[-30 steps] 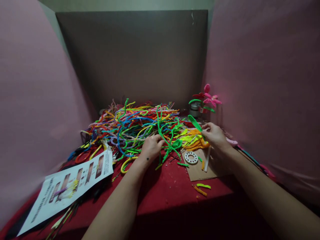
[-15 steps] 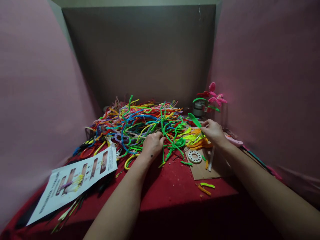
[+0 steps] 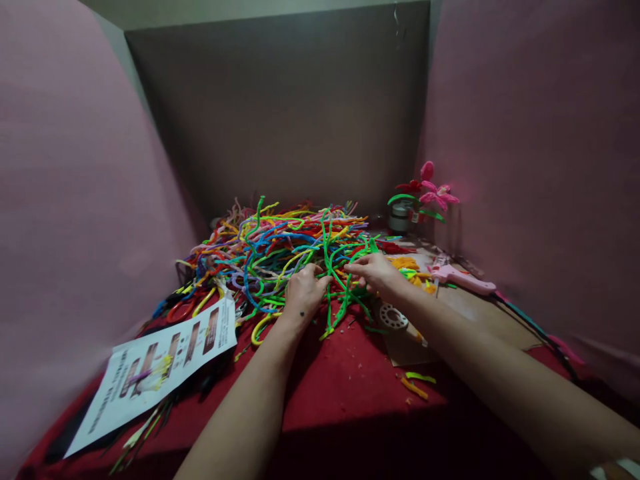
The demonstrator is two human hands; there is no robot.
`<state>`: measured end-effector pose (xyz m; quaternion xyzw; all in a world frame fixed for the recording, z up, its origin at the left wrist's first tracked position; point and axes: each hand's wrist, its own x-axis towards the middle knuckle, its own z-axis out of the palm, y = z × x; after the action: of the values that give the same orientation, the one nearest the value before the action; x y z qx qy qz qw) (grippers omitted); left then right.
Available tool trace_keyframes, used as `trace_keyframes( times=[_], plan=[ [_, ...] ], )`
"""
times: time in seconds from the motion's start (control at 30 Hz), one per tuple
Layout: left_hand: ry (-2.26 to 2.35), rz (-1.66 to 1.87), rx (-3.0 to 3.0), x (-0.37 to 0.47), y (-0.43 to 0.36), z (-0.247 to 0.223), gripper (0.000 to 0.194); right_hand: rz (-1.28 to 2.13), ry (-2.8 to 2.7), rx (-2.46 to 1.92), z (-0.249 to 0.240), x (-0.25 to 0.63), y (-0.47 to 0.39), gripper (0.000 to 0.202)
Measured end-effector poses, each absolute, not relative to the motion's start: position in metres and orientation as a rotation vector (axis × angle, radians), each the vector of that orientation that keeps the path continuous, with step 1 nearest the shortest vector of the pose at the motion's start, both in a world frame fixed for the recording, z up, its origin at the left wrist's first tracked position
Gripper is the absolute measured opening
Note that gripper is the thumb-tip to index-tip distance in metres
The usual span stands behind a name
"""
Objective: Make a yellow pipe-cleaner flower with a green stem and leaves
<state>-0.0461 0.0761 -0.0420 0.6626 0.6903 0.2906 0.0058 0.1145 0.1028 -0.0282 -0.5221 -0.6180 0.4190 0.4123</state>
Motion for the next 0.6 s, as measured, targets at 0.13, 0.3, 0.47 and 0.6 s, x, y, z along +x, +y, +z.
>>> trace_keyframes(
  times=[0.13,0.3,0.47,0.6],
  plan=[
    [2.143,0.809,2.087,-0.046,0.077,-0.043,0.02,1.113,-1.434,-1.262,-0.036,0.103,0.108,0.013],
    [2.173,0.905,2.089,-0.043,0.07,-0.037,0.022,1.152,-1.284,-1.11,-0.035,0.11,0.101,0.013],
    [1.928,1.335,2.032,-0.04,0.064,-0.029,0.019,1.171,-1.15,-0.934,-0.03,0.116,0.093,0.015],
    [1.669,1.424,1.847,-0.04,0.065,-0.03,0.019,1.22,-1.034,-0.77,-0.026,0.125,0.096,0.018]
  ],
)
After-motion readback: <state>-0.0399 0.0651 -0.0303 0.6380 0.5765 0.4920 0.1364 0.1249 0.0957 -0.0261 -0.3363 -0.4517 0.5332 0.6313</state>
